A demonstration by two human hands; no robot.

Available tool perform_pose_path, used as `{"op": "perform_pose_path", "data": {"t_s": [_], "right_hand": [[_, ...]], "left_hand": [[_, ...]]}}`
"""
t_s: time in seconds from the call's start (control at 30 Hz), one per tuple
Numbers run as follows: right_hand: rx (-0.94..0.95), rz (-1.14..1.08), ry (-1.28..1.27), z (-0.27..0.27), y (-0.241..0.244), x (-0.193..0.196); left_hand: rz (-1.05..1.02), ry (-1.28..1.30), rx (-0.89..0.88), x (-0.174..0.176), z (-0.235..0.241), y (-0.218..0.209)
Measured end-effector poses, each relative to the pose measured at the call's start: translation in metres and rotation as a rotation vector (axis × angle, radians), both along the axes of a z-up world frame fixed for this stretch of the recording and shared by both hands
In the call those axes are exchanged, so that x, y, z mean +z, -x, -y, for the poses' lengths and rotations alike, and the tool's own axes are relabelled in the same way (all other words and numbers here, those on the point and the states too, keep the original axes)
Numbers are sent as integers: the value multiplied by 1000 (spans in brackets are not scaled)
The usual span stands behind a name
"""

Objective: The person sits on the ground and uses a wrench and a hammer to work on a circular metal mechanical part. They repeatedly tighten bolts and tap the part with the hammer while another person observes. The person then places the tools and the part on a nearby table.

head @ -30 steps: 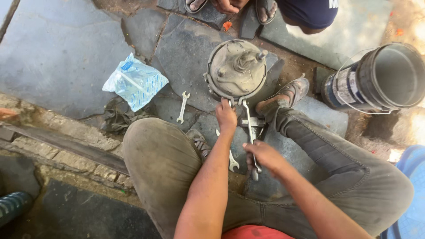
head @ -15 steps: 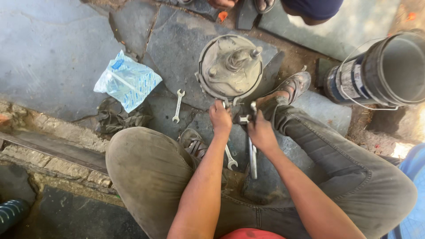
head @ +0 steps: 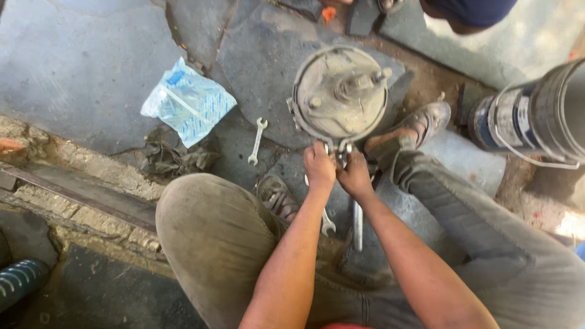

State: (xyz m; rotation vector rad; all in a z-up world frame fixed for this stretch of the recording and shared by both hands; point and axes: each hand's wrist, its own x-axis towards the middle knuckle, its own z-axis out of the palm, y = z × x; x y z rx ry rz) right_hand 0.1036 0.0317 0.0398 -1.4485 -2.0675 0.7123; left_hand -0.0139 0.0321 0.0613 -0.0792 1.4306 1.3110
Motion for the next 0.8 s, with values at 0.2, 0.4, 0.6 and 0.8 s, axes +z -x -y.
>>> {"op": "perform_pose_path", "data": {"t_s": [0.2, 0.4, 0.6, 0.8], "right_hand": [[-370, -277, 606, -16, 3, -50], [-331, -655, 616, 19, -4, -84], [-519, -325, 853, 69, -5, -43], [-540, -490, 924, 106, 11, 53]], "left_hand": [[-921, -82, -319, -40, 11, -11], [-1055, -101, -468, -56, 11, -18], [-673, -106, -285, -21, 1, -11], [-109, -11, -30, 0, -8, -2]]}}
